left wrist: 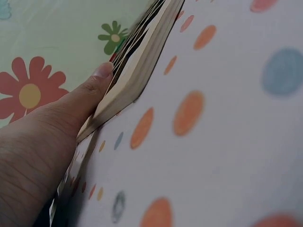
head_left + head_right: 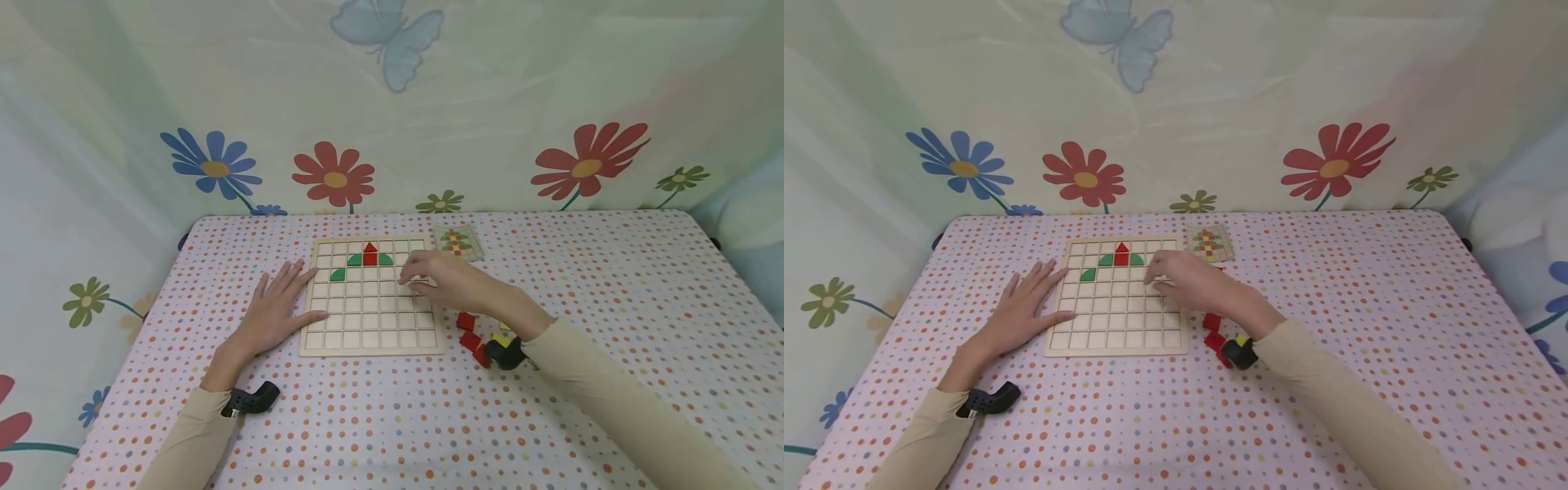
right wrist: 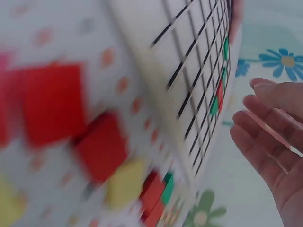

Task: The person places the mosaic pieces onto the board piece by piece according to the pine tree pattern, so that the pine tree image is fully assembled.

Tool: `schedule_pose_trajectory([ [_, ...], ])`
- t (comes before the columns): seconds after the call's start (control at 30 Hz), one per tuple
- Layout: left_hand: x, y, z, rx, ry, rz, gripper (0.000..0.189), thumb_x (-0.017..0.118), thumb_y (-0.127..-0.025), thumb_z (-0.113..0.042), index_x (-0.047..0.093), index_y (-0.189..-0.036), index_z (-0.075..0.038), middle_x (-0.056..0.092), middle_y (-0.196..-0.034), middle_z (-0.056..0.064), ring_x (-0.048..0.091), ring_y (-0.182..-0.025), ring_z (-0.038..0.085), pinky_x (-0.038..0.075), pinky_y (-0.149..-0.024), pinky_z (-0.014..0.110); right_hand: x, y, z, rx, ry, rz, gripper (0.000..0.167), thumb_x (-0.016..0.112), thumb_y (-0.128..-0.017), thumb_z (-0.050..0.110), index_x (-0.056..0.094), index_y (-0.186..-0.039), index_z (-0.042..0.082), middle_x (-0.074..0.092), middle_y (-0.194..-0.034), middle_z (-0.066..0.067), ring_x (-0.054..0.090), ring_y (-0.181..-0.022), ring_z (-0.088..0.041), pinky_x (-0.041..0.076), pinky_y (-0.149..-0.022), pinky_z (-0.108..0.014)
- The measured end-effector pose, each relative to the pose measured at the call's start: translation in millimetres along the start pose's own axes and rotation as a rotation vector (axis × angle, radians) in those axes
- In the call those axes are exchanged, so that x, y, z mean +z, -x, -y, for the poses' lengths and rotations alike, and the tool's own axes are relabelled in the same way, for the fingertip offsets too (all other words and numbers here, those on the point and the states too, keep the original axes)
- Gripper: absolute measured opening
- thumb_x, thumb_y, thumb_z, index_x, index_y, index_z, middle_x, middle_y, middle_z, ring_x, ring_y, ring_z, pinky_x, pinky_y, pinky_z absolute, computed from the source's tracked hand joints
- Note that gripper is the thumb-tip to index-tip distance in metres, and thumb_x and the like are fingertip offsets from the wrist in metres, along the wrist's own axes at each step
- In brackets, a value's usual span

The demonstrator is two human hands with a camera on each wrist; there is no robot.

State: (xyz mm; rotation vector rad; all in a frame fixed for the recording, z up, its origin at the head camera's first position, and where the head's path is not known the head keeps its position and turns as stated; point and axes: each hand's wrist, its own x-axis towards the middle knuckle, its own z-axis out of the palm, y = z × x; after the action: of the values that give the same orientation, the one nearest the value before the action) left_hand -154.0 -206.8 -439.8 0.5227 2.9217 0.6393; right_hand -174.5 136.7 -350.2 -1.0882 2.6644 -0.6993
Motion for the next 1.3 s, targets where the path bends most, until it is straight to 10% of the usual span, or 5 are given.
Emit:
schedule_pose_trajectory([
  [0.5,0.4,-0.8,0.4,0.003,0.008,-0.005,0.092,0.068,-0.096,-0.059,0.029,-0.167,-0.017,0.014,-0.175,0.013,0.005,-0.161,0.036,-0.004,-0.127,0.060,-32.9,115.5,-49.5,0.213,0.051,-0.006,0.017,0.085,-0.088,0.006,0.080,-0.103,0.011,0.070,-0.103,0.002,0.064,-0.090,-0.014,0.059,-0.073,-0.030],
  [1.3,3.6,0.5,3.1,0.008,-0.008,-0.018,0.091,0.066,-0.096,-0.061,0.029,-0.167,-0.016,0.015,-0.175,0.013,0.005,-0.162,0.035,-0.003,-0.127,0.061,8.7,110.7,-19.1,0.073,-0.055,0.155,0.021,0.092,-0.079,0.009,0.078,-0.094,0.013,0.065,-0.093,0.011,0.058,-0.080,-0.004,0.057,-0.073,-0.025],
])
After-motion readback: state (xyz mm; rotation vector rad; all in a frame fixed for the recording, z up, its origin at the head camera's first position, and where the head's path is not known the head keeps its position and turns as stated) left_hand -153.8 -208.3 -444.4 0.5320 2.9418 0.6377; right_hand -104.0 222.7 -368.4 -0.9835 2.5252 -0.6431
